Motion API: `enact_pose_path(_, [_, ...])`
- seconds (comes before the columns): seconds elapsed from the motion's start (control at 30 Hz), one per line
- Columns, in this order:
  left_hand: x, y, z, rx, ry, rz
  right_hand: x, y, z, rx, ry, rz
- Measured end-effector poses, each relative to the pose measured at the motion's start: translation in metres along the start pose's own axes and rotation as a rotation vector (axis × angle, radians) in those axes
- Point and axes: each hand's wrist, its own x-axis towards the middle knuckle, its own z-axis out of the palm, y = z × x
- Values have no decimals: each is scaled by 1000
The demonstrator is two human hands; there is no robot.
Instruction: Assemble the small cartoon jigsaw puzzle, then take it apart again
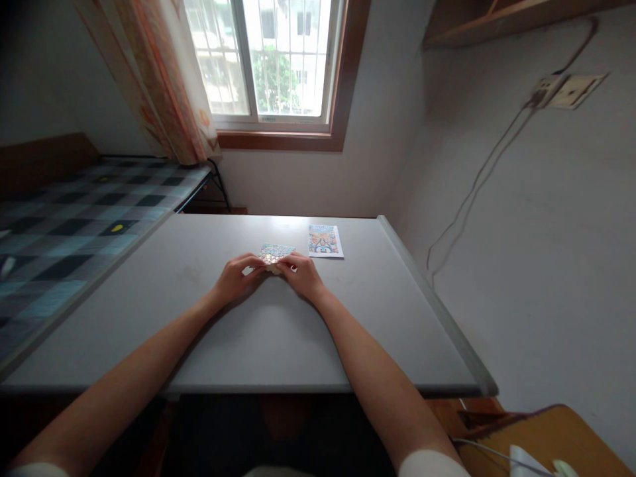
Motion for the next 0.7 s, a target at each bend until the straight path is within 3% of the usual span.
enact_pose_path(0.2, [1, 2, -1, 7, -28, 28, 0, 7, 3, 100, 14, 55])
enact_pose_path(0.47, [0, 3, 2, 25, -108, 15, -2, 4, 7, 38, -39, -81])
enact_pose_path(0.7, [1, 4, 4, -73, -11, -99, -2, -6, 8, 103, 52, -95])
